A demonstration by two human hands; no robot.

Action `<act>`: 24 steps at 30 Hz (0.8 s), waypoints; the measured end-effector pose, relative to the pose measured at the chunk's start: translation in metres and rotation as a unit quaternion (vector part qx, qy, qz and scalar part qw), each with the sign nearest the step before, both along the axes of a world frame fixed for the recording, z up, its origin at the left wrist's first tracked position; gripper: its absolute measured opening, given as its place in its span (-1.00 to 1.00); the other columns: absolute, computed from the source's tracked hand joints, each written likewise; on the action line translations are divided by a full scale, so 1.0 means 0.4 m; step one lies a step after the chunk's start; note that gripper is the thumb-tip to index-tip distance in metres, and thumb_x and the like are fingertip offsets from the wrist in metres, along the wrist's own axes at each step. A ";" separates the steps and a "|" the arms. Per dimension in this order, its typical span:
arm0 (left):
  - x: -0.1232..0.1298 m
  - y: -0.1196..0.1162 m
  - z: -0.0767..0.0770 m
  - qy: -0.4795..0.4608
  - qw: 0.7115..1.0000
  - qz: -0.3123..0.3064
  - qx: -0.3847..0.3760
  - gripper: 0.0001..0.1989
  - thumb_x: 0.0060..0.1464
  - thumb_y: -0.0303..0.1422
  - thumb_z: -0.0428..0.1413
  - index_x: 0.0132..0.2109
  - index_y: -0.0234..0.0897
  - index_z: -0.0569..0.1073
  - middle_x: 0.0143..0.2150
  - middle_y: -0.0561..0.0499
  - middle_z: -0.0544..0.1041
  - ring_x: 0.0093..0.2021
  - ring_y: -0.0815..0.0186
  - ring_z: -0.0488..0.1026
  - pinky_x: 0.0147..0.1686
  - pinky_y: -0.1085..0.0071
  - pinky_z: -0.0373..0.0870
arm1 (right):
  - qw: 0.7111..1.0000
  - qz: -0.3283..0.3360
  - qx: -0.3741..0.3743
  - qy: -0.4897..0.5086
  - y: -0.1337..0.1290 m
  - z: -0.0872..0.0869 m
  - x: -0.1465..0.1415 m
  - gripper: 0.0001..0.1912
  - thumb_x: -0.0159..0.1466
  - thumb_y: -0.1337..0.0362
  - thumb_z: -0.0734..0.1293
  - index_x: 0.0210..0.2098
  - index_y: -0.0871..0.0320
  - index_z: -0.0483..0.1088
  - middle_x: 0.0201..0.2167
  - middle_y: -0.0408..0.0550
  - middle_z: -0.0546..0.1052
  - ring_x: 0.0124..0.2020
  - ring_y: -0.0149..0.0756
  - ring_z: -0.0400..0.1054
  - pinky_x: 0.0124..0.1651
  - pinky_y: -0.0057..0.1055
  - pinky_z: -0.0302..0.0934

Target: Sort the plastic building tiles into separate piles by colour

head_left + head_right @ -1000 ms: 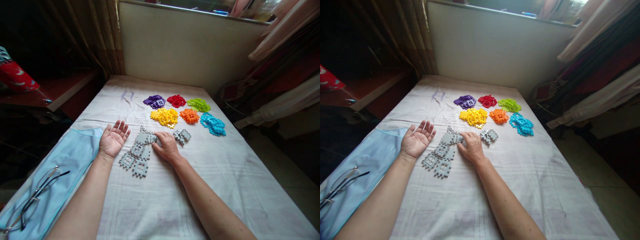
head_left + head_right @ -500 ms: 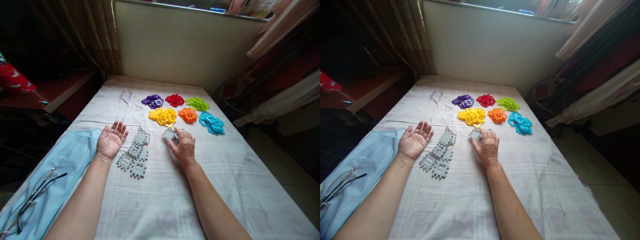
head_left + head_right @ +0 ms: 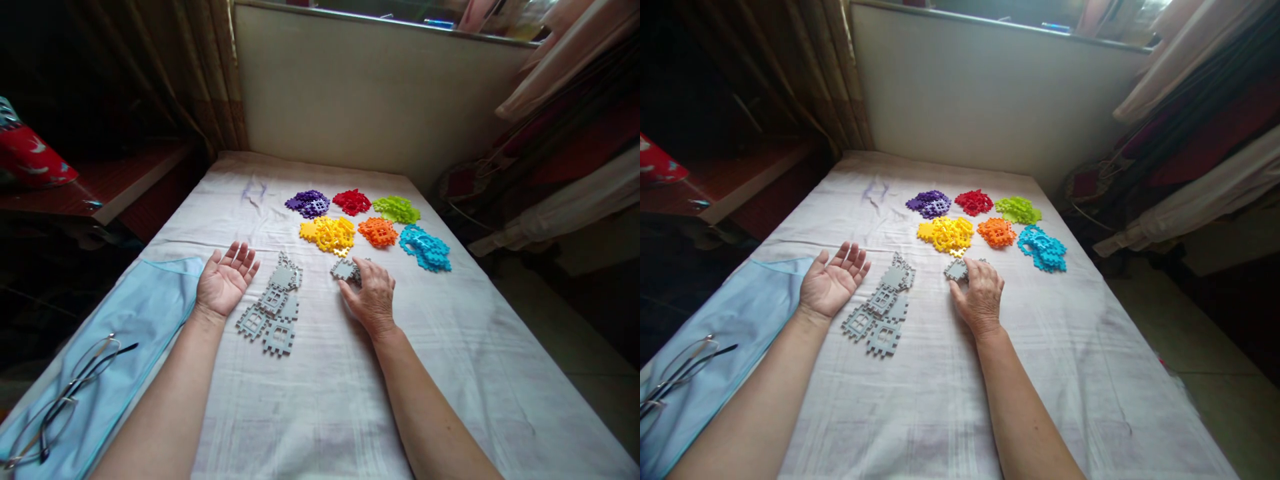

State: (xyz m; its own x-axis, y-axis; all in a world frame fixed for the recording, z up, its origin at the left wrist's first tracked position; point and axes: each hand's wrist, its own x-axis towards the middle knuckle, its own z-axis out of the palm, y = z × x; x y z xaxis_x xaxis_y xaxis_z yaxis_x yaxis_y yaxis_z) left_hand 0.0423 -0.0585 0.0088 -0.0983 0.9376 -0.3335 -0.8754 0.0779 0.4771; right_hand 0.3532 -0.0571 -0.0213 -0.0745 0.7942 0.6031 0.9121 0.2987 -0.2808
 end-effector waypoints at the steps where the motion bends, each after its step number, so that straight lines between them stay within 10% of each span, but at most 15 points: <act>1: 0.001 0.000 0.001 -0.001 1.000 0.001 -0.001 -0.67 0.32 -0.22 -0.09 0.01 -0.22 0.49 -0.12 -0.09 0.64 -0.05 0.21 0.58 0.03 0.12 0.48 | 1.000 0.006 0.005 0.000 -0.002 0.002 -0.004 -0.54 0.23 0.17 0.33 0.11 0.11 0.36 0.01 0.12 0.52 0.06 0.01 0.31 0.11 -0.07 0.11; 11: 0.006 -0.002 0.008 0.005 1.000 0.003 -0.001 -0.68 0.32 -0.23 -0.09 -0.03 -0.23 0.51 -0.12 -0.08 0.64 -0.04 0.22 0.57 0.04 0.13 0.47 | 0.984 0.173 -0.045 0.002 -0.025 0.036 -0.158 -0.72 0.29 0.28 0.29 -0.02 0.07 0.48 0.07 0.02 0.54 0.12 -0.09 0.31 0.19 -0.13 0.15; 24: 0.004 0.000 0.002 0.010 1.000 0.002 0.000 -0.67 0.33 -0.22 -0.10 -0.10 -0.25 0.52 -0.10 -0.07 0.63 -0.05 0.24 0.57 0.06 0.14 0.46 | 0.968 0.175 -0.179 -0.008 -0.009 0.064 -0.259 -0.68 0.24 0.23 0.41 -0.01 0.06 0.46 0.00 0.02 0.56 0.06 -0.06 0.32 0.09 -0.14 0.19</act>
State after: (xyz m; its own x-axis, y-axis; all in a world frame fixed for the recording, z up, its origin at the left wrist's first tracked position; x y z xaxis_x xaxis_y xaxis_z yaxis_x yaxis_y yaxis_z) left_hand 0.0439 -0.0583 0.0094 -0.1082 0.9375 -0.3309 -0.8661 0.0745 0.4943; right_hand 0.2495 -0.0608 0.0044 -0.3838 0.8764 0.2911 0.7781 0.4766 -0.4091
